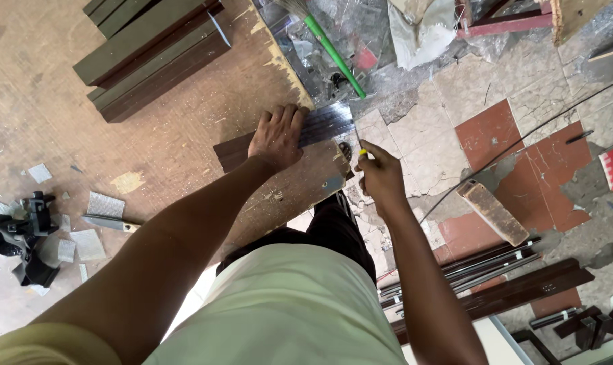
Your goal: The person uses a metal file to smooth the edges of several dark rectangular metal bars on a wooden workbench. They repeatedly pick up a bar, file its edges, and place it back on the table, handling the items one at a time.
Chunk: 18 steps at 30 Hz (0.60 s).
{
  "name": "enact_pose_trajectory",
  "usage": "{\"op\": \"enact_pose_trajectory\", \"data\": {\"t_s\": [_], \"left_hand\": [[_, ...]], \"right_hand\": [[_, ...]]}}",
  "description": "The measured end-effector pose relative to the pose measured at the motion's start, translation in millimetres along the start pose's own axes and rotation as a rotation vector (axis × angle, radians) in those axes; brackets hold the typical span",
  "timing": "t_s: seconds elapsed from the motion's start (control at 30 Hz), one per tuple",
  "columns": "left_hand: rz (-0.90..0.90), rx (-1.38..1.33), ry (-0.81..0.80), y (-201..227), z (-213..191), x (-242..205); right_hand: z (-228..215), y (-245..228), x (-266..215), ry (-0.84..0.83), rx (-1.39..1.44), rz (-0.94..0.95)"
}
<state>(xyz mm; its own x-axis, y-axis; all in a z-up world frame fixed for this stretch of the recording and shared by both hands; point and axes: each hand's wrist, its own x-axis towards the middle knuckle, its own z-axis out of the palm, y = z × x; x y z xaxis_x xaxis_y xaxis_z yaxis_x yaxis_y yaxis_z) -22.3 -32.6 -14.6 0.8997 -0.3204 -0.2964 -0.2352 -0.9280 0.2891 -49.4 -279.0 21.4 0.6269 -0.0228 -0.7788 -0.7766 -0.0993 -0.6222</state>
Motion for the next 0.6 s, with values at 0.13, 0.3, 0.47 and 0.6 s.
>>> {"op": "enact_pose_trajectory", "data": {"t_s": [0.13,0.3,0.47,0.6], "left_hand": [[-0.015,-0.002,-0.020,1.8,-4.7,4.0],[-0.015,0.012,-0.016,0.9,-1.2,6.6],[-0.036,-0.026,-0.029,-0.7,1.8,6.6],[-0.019,0.023,-0.037,-0.8,4.3,9.1]], "right_hand": [[-14.5,-12.2,14.7,0.025,-0.017,0.046],[-23.1,-11.1,-19.7,0.005,0.004,0.116],[-7.9,-14.2,43.9,-0.079,-0.094,0.034],[-31.2,-32.8,22.5,-0.051,-0.068,0.034]]}}
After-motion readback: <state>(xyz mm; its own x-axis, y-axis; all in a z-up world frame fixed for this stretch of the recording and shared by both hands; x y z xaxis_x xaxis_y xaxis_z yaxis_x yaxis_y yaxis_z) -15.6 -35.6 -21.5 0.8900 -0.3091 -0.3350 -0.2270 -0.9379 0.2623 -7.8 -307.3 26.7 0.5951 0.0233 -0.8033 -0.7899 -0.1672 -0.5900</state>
